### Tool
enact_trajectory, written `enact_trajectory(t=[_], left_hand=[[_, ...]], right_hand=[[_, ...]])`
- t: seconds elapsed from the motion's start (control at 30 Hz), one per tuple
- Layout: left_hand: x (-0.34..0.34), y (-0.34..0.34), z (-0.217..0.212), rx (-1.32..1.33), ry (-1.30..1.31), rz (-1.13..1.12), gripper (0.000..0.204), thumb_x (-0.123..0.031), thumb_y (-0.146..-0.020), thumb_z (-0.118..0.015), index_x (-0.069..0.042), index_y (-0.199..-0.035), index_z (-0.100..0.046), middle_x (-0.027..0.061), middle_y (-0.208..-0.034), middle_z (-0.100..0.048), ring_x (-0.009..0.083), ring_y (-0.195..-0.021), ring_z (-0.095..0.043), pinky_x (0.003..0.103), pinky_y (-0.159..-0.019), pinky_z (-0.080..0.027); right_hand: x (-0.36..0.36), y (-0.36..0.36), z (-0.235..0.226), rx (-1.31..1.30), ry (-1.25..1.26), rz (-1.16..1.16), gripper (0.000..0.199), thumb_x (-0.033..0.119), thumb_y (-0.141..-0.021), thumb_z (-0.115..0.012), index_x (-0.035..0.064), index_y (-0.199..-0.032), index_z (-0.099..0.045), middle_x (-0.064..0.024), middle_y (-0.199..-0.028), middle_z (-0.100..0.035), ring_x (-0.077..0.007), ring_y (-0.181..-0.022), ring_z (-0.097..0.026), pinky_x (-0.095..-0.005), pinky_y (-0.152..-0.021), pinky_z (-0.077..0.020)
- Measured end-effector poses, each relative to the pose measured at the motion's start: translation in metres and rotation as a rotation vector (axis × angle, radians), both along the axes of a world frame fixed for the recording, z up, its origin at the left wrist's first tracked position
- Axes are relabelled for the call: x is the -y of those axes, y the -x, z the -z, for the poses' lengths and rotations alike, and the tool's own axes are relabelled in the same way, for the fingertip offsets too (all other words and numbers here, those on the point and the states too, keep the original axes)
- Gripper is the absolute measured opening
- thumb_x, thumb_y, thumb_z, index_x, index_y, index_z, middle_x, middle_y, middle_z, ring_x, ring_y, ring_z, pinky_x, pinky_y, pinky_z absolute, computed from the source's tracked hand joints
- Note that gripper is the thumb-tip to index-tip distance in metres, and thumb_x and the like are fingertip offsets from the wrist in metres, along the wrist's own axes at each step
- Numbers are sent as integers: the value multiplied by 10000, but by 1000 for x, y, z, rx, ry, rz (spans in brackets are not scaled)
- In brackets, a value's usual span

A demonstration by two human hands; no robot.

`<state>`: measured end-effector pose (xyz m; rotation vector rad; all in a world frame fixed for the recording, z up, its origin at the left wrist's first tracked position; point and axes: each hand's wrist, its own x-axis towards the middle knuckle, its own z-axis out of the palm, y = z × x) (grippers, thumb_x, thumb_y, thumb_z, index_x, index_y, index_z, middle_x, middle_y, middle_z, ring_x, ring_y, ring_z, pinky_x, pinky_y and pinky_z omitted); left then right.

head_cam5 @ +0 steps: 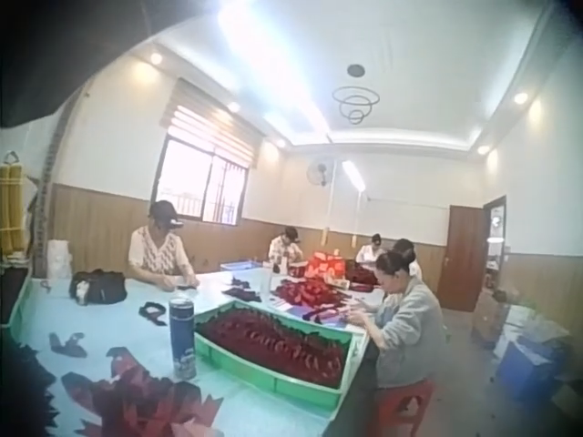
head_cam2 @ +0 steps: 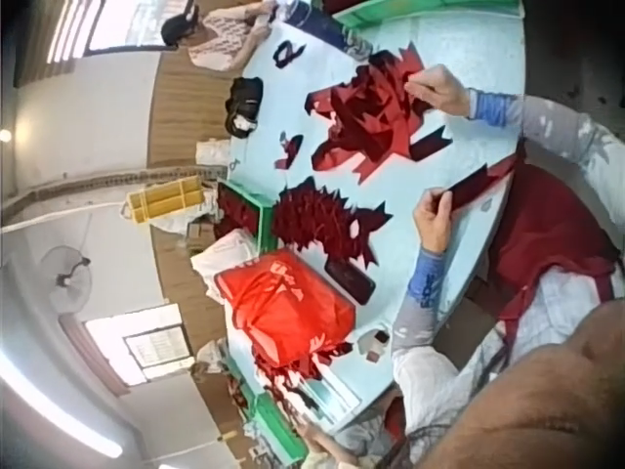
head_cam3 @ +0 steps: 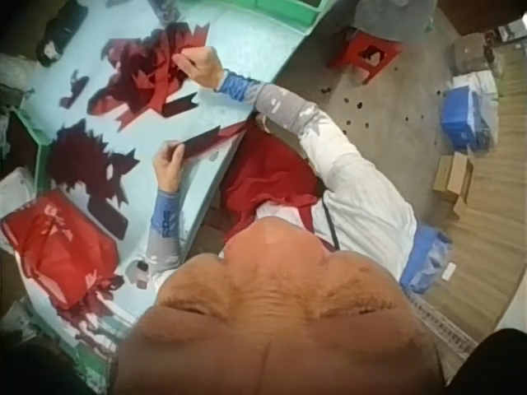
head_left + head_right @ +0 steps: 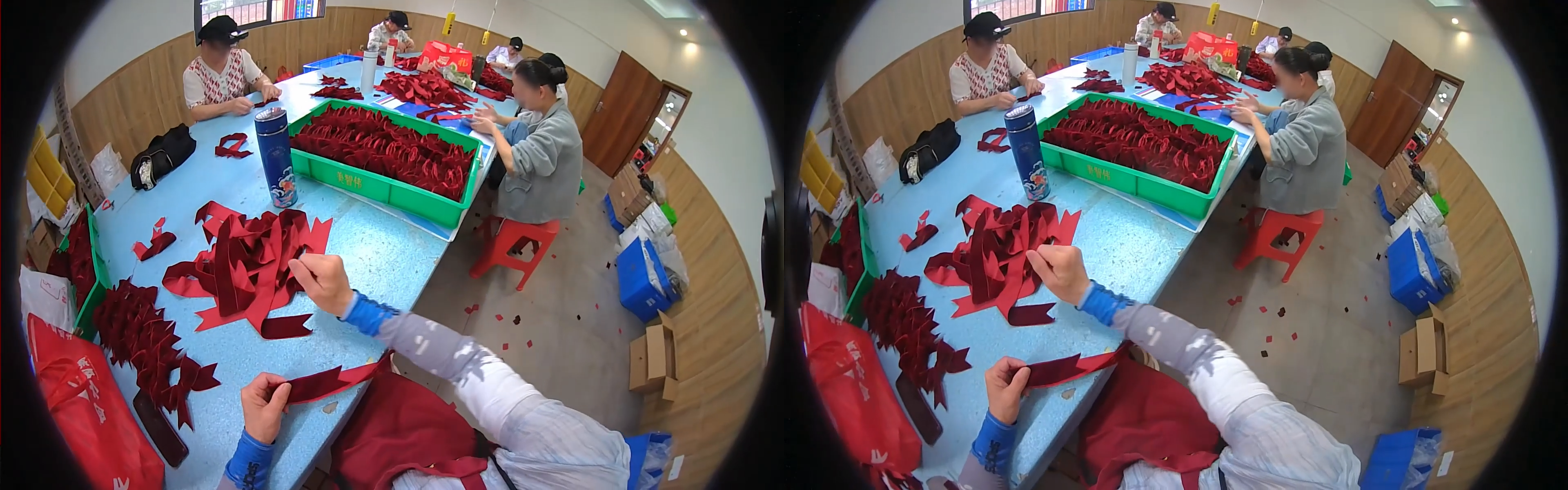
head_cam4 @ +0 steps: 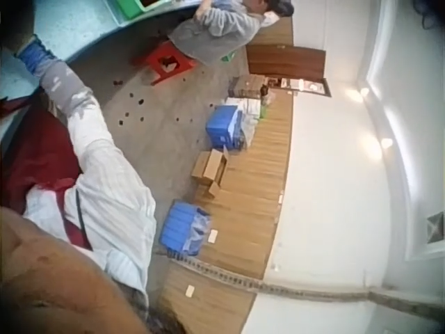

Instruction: Assembling decorative red ribbon bows by folding and securing fabric strips at a factory workbench.

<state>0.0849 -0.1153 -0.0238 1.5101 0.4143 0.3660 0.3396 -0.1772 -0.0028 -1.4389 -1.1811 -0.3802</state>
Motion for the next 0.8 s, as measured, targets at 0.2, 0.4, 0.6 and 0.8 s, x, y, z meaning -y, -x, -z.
enact_trajectory(t=[0.2, 0.4, 0.6, 0.8], left_hand=[[-2, 3, -4, -40, -9, 1, 86, -71, -855, -614, -2, -830, -569, 29, -669, -591, 60, -507, -499, 203, -458, -383], [-3, 5, -6, -58, -3, 6, 96, -78, -854, -617, -2, -825, -566, 30, -670, -588, 60, -510, -492, 204, -464, -382], [-2, 2, -7, -49, 3, 9, 80, -64, -856, -607, 2, -832, -568, 23, -658, -578, 64, -516, -496, 204, -468, -386], [-1, 3, -2, -23, -29, -8, 93, -79, -857, -605, -3, -828, -559, 18, -648, -563, 68, -507, -492, 203, -461, -380]], right_hand=[[-32, -27, 39, -493, -99, 63, 443, 308, -953, -510, 19, -617, -512, -26, -510, -414, -83, -477, -399, -286, -446, -317], [-27, -44, 47, -807, -69, 14, 522, 401, -975, -444, 39, -607, -518, 45, -532, -411, -45, -506, -378, -235, -464, -290], [-26, -42, 44, -776, -30, -8, 512, 399, -975, -443, 43, -618, -533, 41, -533, -422, -39, -509, -369, -227, -467, -290], [-24, -40, 45, -748, 14, 11, 516, 396, -975, -442, 33, -620, -538, 24, -531, -434, -54, -515, -389, -244, -481, -317]])
